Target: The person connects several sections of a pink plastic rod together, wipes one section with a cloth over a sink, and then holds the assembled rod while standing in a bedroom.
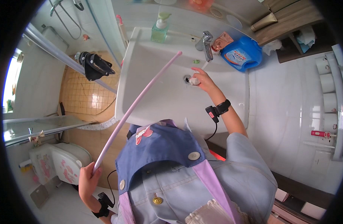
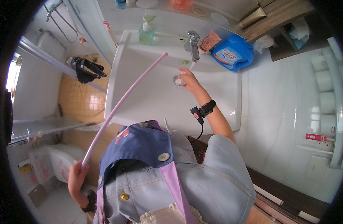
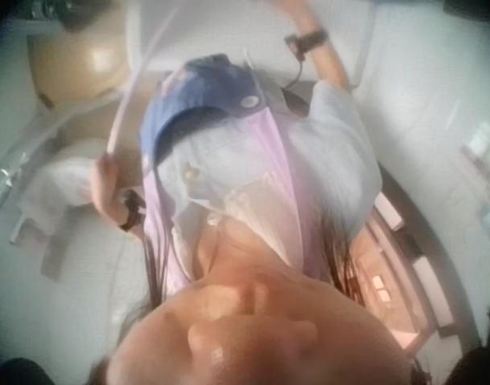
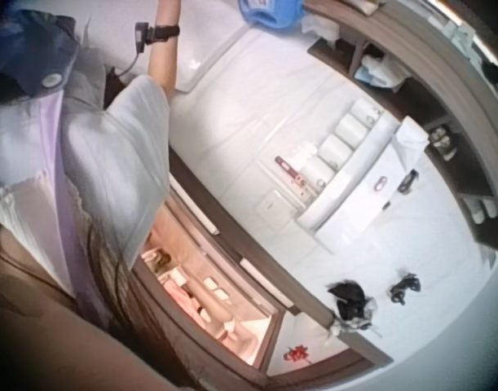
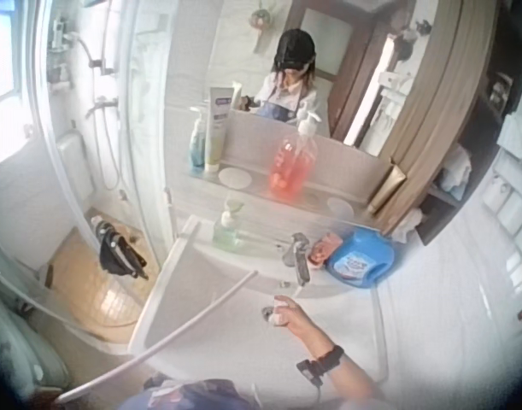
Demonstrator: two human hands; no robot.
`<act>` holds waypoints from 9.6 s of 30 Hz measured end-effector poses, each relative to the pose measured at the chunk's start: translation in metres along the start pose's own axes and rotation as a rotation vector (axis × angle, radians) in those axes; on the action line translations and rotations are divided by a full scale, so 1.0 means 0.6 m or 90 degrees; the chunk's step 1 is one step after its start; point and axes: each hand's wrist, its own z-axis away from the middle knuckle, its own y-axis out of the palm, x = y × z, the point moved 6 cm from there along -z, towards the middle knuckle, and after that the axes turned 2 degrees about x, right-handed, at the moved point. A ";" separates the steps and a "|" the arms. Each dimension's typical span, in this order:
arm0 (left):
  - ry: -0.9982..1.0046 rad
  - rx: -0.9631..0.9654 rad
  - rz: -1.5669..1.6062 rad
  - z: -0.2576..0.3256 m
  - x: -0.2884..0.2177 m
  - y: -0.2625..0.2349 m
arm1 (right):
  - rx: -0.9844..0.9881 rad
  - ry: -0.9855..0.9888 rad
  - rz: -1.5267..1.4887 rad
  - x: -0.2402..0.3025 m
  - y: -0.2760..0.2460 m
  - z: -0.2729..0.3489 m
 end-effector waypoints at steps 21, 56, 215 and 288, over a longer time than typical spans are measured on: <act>0.025 -0.021 0.118 0.042 0.051 0.038 | -0.199 -0.531 0.356 0.133 0.057 0.026; 0.067 -0.004 0.204 0.021 0.137 0.154 | 0.065 -0.038 -0.449 0.046 0.131 -0.015; 0.403 0.453 0.584 -0.069 -0.230 0.097 | 0.643 -0.404 -0.038 0.122 0.551 0.430; 0.281 -0.020 0.532 -0.031 -0.032 -0.045 | 0.349 -0.587 -0.665 0.369 -0.036 0.343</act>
